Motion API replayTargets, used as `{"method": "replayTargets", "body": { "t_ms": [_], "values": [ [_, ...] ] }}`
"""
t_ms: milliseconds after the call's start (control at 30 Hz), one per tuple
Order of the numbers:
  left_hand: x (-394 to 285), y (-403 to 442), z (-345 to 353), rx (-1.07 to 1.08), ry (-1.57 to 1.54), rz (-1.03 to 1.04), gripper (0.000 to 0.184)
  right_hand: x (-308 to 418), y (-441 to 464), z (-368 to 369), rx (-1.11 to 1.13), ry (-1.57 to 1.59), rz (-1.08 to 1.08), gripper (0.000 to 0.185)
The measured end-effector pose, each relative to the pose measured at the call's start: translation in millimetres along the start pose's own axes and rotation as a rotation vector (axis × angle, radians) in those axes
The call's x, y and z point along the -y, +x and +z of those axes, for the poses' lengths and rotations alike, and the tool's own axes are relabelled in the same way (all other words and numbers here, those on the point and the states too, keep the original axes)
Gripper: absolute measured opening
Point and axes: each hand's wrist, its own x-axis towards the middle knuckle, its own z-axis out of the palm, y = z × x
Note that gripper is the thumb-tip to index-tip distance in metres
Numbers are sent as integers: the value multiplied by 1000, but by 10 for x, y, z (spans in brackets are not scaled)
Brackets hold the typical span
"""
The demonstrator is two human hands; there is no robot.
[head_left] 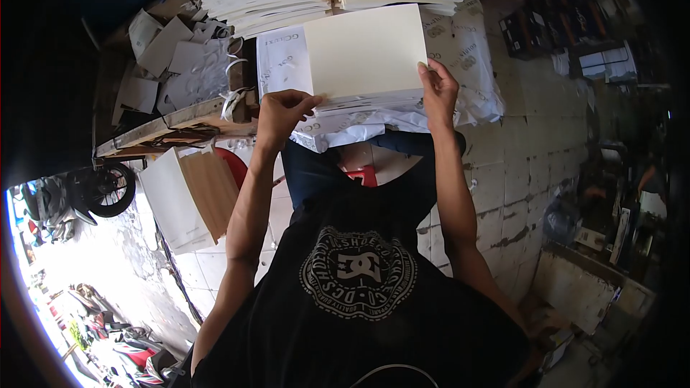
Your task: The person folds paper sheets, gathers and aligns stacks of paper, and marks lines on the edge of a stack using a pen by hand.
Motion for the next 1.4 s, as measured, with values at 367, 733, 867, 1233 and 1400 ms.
{"method": "replayTargets", "body": {
  "t_ms": [367,733,867,1233,1400],
  "values": [
    [5,-8,47,-31,-111,-123,42,-3,31,-87,-31,-183,-70,21],
    [47,-5,98,-62,-143,-78,37,-69,67,-116,-64,-346,-222,23],
    [51,-3,105,-72,-175,-87,36,-55,62,-110,-67,-359,-225,24],
    [134,17,95,-77,-178,-86,35,-117,46,-153,-28,-451,-264,25],
    [70,-24,111,-99,-158,-89,34,344,-476,340,56,-706,-636,66]
  ]
}}
